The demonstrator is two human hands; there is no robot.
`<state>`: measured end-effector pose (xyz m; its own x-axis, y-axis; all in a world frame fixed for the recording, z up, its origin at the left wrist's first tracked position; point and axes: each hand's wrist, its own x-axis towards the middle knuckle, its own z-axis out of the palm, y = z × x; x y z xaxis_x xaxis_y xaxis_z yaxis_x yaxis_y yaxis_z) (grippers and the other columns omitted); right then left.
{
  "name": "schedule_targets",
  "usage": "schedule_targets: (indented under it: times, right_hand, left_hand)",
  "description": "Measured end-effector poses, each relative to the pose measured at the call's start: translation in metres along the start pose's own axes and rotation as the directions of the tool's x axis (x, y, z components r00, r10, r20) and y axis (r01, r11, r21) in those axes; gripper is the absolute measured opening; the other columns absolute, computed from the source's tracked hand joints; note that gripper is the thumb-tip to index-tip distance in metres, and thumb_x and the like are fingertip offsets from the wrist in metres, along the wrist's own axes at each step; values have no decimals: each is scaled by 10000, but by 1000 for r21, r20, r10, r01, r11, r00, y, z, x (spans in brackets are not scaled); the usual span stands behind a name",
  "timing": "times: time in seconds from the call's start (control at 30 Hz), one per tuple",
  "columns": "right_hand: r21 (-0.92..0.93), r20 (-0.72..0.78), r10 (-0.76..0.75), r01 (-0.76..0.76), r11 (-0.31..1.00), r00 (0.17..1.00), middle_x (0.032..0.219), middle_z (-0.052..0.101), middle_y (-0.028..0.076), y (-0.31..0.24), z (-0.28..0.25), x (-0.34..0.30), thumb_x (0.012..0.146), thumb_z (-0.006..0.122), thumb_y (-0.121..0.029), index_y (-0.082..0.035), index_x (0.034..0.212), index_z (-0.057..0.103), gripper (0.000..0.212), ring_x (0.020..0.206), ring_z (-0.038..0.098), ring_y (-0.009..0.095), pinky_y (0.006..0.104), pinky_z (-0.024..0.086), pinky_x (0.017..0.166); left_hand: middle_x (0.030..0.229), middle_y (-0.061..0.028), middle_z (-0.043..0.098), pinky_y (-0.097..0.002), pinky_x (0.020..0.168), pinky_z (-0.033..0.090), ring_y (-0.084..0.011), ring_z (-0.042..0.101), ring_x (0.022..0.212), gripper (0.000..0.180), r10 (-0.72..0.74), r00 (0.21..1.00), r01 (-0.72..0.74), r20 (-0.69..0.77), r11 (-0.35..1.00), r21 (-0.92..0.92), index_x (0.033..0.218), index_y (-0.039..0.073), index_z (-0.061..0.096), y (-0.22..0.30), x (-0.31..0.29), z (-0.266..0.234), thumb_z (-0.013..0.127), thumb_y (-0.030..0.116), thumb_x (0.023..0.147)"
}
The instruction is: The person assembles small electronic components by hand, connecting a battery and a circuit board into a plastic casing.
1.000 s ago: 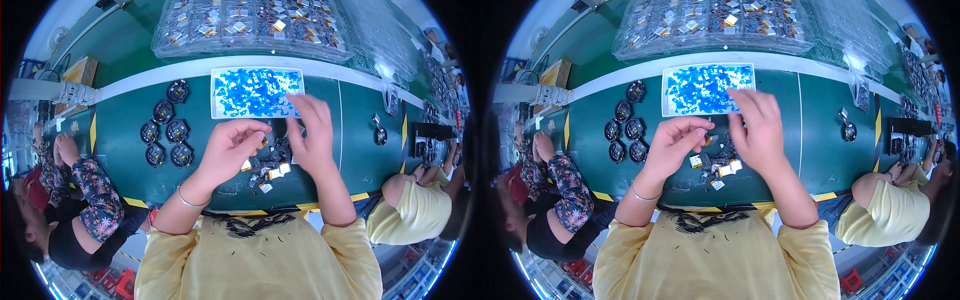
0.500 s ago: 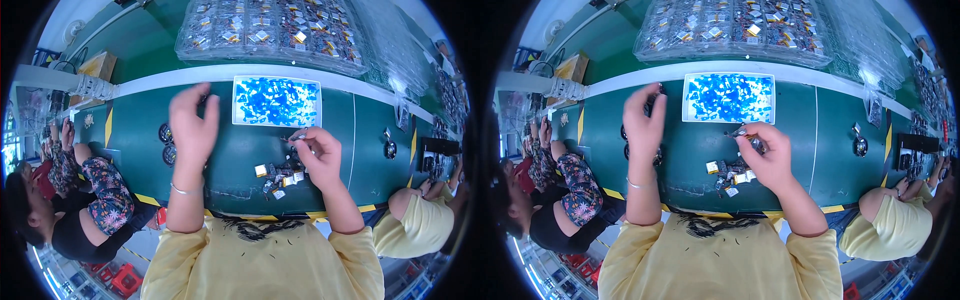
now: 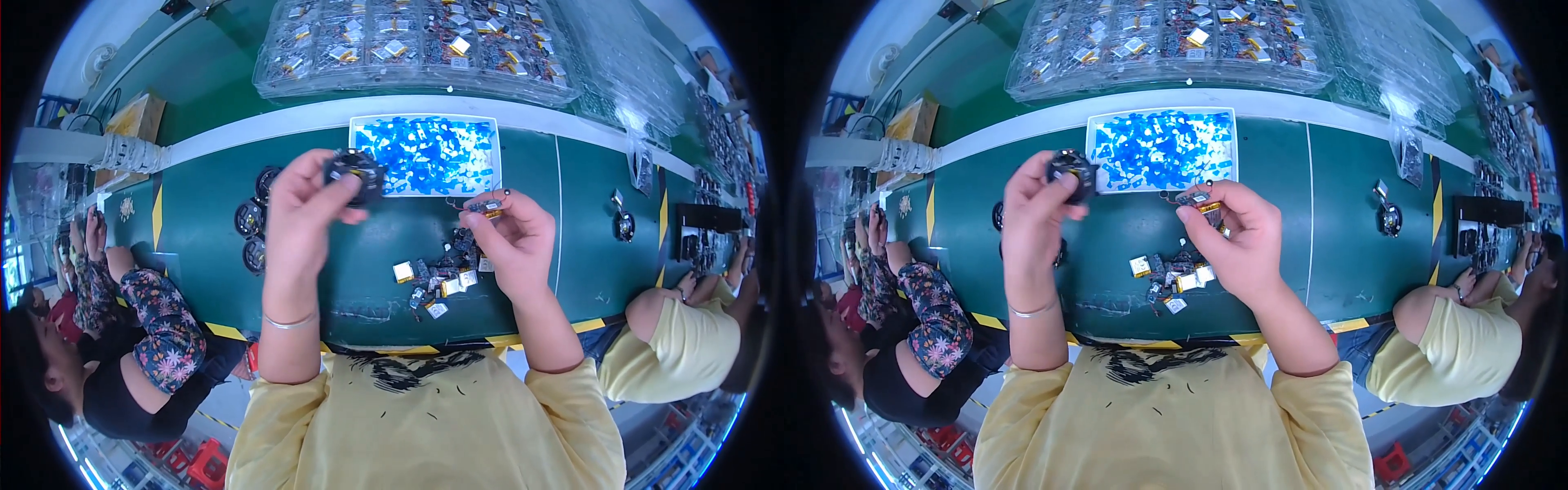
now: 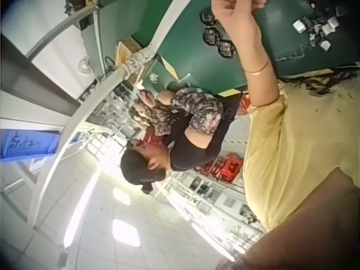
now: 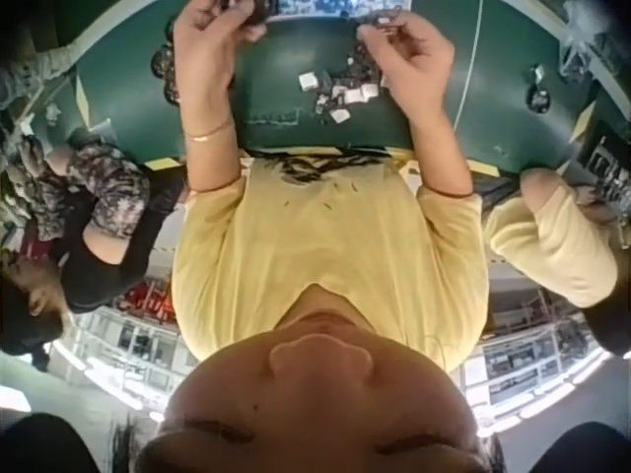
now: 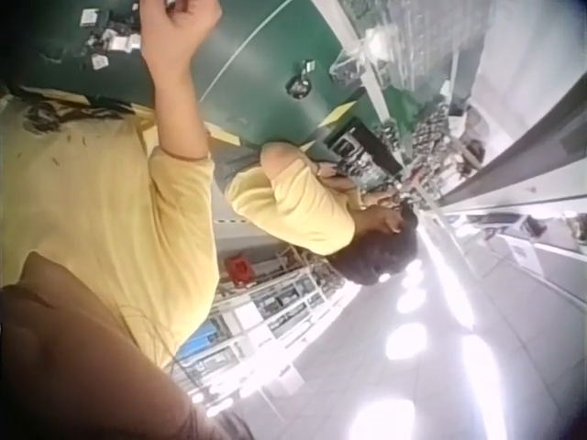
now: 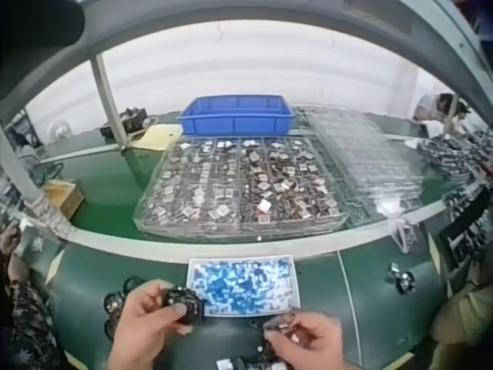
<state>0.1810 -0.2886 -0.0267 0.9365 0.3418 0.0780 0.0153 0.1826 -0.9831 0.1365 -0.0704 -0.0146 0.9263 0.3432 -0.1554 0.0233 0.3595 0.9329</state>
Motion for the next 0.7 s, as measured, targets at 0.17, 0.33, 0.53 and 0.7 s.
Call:
schedule_targets:
  times: [0.17,0.33,0.53,0.7]
  right_hand:
    - [-211,36,-195,198,957,980,841,601,90,-10,2,1,746,605,109,29,841,573,129,778,578,149,236,455,655]
    - [-390,139,-353,379,839,925,814,593,84,-12,2,1,709,615,95,17,825,566,148,720,540,137,237,422,614]
    - [-466,204,-424,468,751,883,760,590,85,-6,7,2,677,631,73,4,806,555,165,676,538,138,237,423,577]
    - [-573,241,-389,454,683,889,765,600,83,-4,8,3,673,645,57,-1,820,568,176,657,574,154,240,462,560]
  left_hand:
    - [974,-131,595,-276,696,575,-212,663,785,329,-293,934,321,205,939,-119,1139,-2,469,-16,-13,40,535,-72,824]
    - [964,-108,619,-255,742,548,-128,629,816,265,-113,975,115,194,993,-2,1122,-18,487,-34,-17,43,495,-76,864]
    - [992,-100,626,-247,749,533,-125,616,885,224,-103,973,119,205,991,-65,1089,-44,524,-31,-21,45,495,-70,868]
    - [1116,-144,606,-274,839,505,-154,602,965,299,-8,976,11,219,1000,-14,1147,-61,539,-32,-24,44,495,-90,853]
